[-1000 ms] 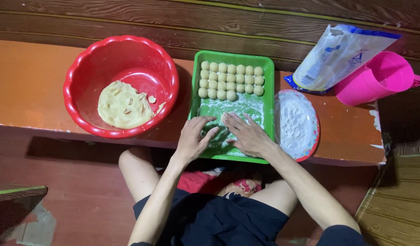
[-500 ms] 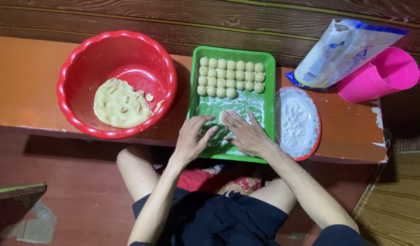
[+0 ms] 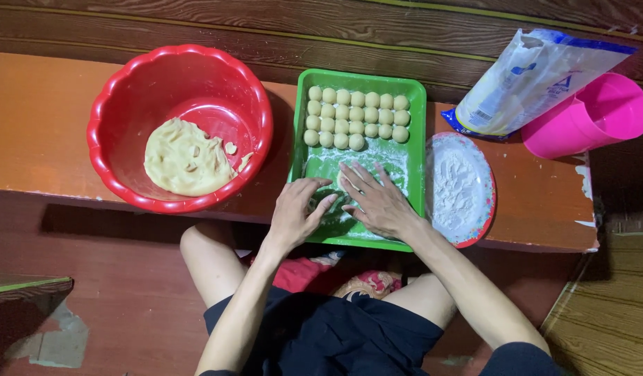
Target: The person is pinching small pieces of dough from a red bowl, rolling them into uniform balls between their palms, and arranging them in a green tray.
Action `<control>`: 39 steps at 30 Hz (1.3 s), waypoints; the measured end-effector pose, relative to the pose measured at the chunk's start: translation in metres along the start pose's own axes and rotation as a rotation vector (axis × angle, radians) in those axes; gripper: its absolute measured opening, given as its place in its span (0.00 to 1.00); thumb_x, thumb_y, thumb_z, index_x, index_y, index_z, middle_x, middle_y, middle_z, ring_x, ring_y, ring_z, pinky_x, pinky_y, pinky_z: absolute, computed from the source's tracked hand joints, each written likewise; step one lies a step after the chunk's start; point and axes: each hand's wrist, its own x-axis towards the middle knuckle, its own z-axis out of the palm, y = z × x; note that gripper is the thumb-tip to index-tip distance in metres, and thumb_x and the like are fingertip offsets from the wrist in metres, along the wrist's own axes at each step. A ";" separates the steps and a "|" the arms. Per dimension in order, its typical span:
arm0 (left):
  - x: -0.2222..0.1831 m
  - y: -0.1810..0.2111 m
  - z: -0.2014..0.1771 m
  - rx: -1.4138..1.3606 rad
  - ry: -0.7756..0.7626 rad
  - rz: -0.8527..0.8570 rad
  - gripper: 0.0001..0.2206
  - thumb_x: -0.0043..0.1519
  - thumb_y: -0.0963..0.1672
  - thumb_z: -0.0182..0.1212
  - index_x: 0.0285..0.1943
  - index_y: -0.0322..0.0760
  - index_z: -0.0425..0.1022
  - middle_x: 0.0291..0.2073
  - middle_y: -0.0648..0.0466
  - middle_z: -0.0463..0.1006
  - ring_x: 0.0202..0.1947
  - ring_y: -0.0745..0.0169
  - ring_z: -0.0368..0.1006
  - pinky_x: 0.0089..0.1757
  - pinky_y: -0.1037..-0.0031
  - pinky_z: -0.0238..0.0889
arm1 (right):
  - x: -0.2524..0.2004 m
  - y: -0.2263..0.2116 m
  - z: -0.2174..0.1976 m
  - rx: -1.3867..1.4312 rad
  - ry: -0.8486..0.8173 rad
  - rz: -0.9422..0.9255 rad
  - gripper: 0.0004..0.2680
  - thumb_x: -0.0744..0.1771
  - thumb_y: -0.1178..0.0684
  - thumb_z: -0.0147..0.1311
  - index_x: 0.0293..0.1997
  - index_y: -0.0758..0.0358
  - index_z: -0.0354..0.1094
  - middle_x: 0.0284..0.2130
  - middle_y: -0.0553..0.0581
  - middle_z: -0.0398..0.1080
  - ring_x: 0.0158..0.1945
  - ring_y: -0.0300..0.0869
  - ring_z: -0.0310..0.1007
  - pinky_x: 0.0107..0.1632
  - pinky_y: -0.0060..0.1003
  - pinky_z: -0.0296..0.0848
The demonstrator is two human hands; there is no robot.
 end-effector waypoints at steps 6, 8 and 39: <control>0.000 -0.002 0.001 0.002 0.020 0.006 0.14 0.66 0.51 0.61 0.55 0.42 0.77 0.44 0.51 0.81 0.52 0.50 0.77 0.52 0.60 0.67 | 0.004 0.002 0.005 0.153 -0.068 -0.009 0.26 0.72 0.32 0.25 0.76 0.55 0.49 0.74 0.56 0.51 0.75 0.48 0.49 0.75 0.59 0.38; -0.001 -0.001 0.000 0.004 0.015 -0.002 0.15 0.66 0.51 0.61 0.55 0.42 0.77 0.43 0.51 0.81 0.51 0.49 0.77 0.52 0.60 0.67 | 0.003 0.002 0.009 0.108 -0.013 -0.018 0.23 0.73 0.33 0.31 0.72 0.56 0.55 0.73 0.55 0.53 0.75 0.49 0.49 0.75 0.58 0.42; 0.027 0.025 0.006 0.714 -0.611 -0.039 0.41 0.66 0.65 0.31 0.80 0.38 0.49 0.79 0.44 0.45 0.79 0.40 0.33 0.70 0.51 0.32 | -0.001 0.020 0.020 0.278 0.430 0.154 0.23 0.70 0.51 0.48 0.75 0.56 0.45 0.63 0.64 0.63 0.65 0.55 0.66 0.72 0.61 0.52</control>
